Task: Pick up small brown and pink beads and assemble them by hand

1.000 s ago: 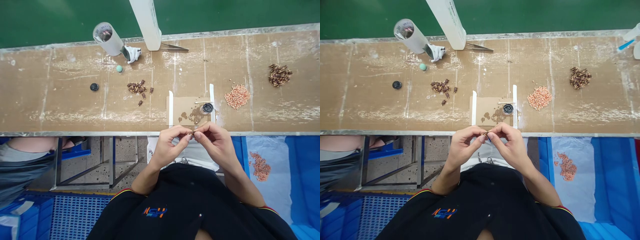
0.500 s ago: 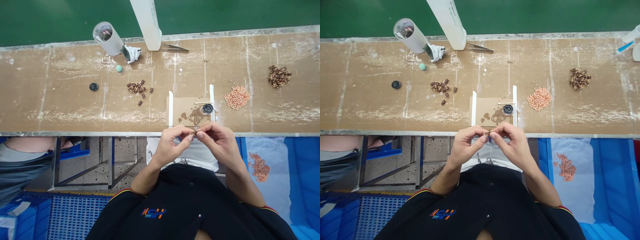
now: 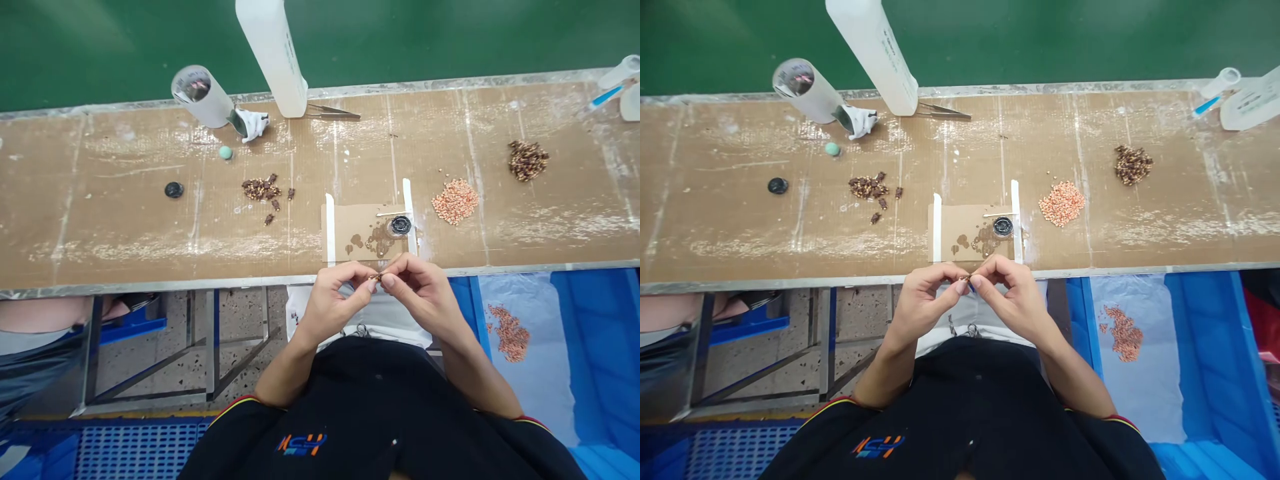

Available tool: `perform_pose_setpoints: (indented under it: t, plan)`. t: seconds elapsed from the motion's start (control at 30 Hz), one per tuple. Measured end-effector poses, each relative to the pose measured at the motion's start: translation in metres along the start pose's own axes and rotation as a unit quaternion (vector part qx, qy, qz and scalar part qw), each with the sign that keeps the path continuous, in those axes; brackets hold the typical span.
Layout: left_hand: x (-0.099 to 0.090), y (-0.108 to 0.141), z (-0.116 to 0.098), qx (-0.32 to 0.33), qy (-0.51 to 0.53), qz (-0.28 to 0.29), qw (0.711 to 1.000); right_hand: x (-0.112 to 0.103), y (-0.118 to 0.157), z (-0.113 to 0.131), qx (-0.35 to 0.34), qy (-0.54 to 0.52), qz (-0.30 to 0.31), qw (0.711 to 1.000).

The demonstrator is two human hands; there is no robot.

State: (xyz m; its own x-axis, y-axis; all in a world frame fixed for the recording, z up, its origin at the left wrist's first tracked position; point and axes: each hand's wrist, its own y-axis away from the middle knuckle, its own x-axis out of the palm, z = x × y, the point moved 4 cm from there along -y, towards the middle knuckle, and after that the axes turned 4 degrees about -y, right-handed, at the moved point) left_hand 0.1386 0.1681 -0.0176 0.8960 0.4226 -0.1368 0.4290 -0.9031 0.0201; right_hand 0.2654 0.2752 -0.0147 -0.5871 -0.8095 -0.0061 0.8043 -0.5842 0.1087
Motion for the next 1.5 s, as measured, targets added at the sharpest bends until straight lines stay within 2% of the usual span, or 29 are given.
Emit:
perform_pose_setpoints:
  t: [0.23, 0.5, 0.83, 1.03, 1.1, 1.17, 1.2, 1.27, 1.3, 1.37, 1.43, 1.5]
  plan:
    - [-0.001, -0.003, 0.003, -0.006, 0.004, -0.015, 1.0, 0.001, -0.003, 0.002, -0.002, -0.005, -0.004, 1.0]
    - [0.005, -0.002, 0.012, -0.057, 0.046, -0.008, 0.997, -0.003, -0.004, -0.004, -0.004, 0.006, -0.009, 1.0]
    - [0.002, -0.004, 0.007, -0.016, 0.001, -0.024, 1.0, -0.003, -0.002, -0.008, -0.001, 0.015, -0.01, 1.0]
    - [0.008, 0.001, 0.017, -0.069, 0.019, -0.017, 0.997, -0.006, 0.0, -0.008, -0.004, 0.009, -0.024, 1.0]
    - [-0.004, 0.001, 0.024, -0.082, -0.007, -0.044, 0.996, -0.024, 0.001, -0.012, -0.019, 0.034, -0.066, 0.997]
    - [-0.03, -0.002, 0.031, -0.068, -0.069, -0.139, 0.986, -0.06, 0.003, -0.02, -0.038, 0.083, -0.156, 0.984]
    - [-0.047, -0.003, 0.033, -0.049, -0.116, -0.21, 0.97, -0.085, 0.003, -0.024, -0.044, 0.118, -0.222, 0.967]
    - [-0.079, -0.006, 0.033, -0.005, -0.224, -0.33, 0.917, -0.139, 0.003, -0.033, -0.032, 0.197, -0.348, 0.916]
    - [-0.092, -0.007, 0.033, 0.004, -0.271, -0.368, 0.889, -0.166, 0.0, -0.037, -0.02, 0.238, -0.399, 0.885]
    - [-0.113, -0.01, 0.035, -0.011, -0.336, -0.396, 0.855, -0.213, -0.011, -0.044, -0.012, 0.263, -0.447, 0.855]
    - [-0.125, -0.015, 0.039, -0.048, -0.364, -0.383, 0.848, -0.247, -0.027, -0.049, -0.008, 0.285, -0.472, 0.834]
    - [-0.129, -0.018, 0.042, -0.059, -0.376, -0.377, 0.845, -0.269, -0.043, -0.052, -0.006, 0.305, -0.489, 0.817]
